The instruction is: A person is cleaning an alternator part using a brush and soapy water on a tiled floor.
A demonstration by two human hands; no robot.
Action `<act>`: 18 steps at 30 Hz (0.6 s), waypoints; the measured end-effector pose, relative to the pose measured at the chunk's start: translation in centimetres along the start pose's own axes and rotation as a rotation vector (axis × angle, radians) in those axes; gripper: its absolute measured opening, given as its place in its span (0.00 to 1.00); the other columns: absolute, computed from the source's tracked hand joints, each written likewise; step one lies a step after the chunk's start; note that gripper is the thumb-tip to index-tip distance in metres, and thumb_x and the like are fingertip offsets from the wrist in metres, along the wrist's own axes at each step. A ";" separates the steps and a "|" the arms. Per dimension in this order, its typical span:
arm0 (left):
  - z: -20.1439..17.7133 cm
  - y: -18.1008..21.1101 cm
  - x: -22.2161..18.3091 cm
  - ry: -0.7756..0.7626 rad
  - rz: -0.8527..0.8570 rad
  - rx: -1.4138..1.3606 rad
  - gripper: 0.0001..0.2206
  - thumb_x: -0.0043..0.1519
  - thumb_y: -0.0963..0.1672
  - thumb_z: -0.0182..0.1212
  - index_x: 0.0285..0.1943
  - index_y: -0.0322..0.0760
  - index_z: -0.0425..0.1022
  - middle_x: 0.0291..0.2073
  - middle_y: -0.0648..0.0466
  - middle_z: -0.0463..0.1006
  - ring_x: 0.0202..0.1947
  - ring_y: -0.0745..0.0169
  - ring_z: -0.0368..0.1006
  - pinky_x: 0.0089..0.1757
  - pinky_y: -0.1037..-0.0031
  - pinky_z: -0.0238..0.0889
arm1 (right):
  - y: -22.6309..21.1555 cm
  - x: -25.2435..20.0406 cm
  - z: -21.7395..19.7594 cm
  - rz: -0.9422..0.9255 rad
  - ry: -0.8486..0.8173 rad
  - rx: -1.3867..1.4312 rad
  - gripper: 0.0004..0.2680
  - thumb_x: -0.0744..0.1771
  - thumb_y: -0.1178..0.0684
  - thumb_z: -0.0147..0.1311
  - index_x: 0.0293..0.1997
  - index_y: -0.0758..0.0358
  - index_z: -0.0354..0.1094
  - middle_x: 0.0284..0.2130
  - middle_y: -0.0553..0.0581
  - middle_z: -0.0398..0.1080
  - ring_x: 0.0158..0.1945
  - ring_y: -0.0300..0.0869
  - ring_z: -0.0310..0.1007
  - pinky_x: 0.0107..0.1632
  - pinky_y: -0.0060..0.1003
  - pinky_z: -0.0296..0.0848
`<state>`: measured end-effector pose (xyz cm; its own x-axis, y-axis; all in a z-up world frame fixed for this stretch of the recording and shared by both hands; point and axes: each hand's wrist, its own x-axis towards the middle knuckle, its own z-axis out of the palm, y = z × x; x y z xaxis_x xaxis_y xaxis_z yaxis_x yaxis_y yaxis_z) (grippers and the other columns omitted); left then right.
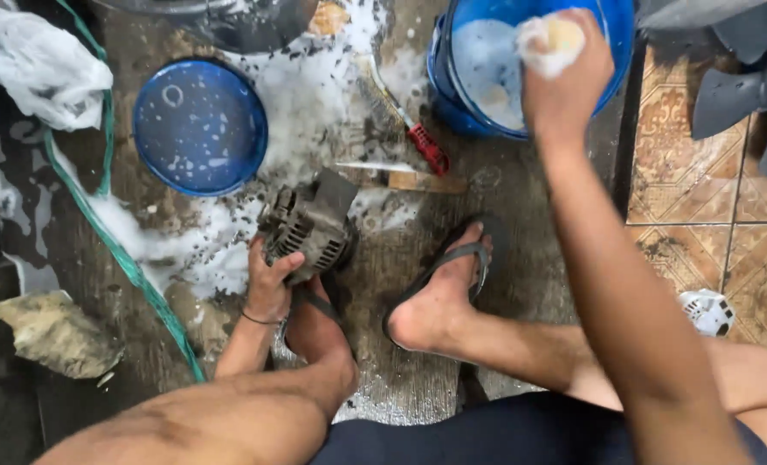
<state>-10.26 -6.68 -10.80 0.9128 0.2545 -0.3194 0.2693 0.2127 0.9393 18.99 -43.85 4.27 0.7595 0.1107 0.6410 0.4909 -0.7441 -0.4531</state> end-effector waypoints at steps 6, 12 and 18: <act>1.9 4.1 -0.7 -0.004 0.078 0.072 0.24 0.58 0.46 0.66 0.61 0.29 0.68 0.58 0.44 0.74 0.59 0.51 0.71 0.60 0.63 0.65 | -10.2 -6.0 -0.7 0.194 0.088 0.119 0.19 0.72 0.32 0.38 0.47 0.62 0.60 0.36 0.56 0.65 0.36 0.44 0.65 0.38 0.39 0.65; 2.2 5.6 -0.4 0.008 0.060 -0.130 0.26 0.54 0.44 0.73 0.60 0.27 0.73 0.52 0.38 0.80 0.52 0.46 0.77 0.55 0.54 0.72 | -17.9 -10.2 1.9 0.420 -0.054 0.704 0.25 0.67 0.41 0.55 0.67 0.67 0.55 0.58 0.63 0.59 0.59 0.46 0.63 0.65 0.44 0.68; 3.3 6.3 -0.7 0.046 0.054 -0.168 0.28 0.55 0.44 0.72 0.62 0.23 0.70 0.50 0.36 0.79 0.51 0.45 0.77 0.54 0.55 0.72 | -21.6 -12.3 5.8 0.334 -0.276 0.607 0.23 0.65 0.60 0.61 0.67 0.68 0.55 0.51 0.74 0.67 0.54 0.69 0.72 0.54 0.55 0.73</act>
<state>-8.17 -8.65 -4.28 0.9087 0.3115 -0.2780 0.1616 0.3517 0.9221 1.51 -25.36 2.61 0.9499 0.1630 0.2666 0.3038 -0.2816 -0.9102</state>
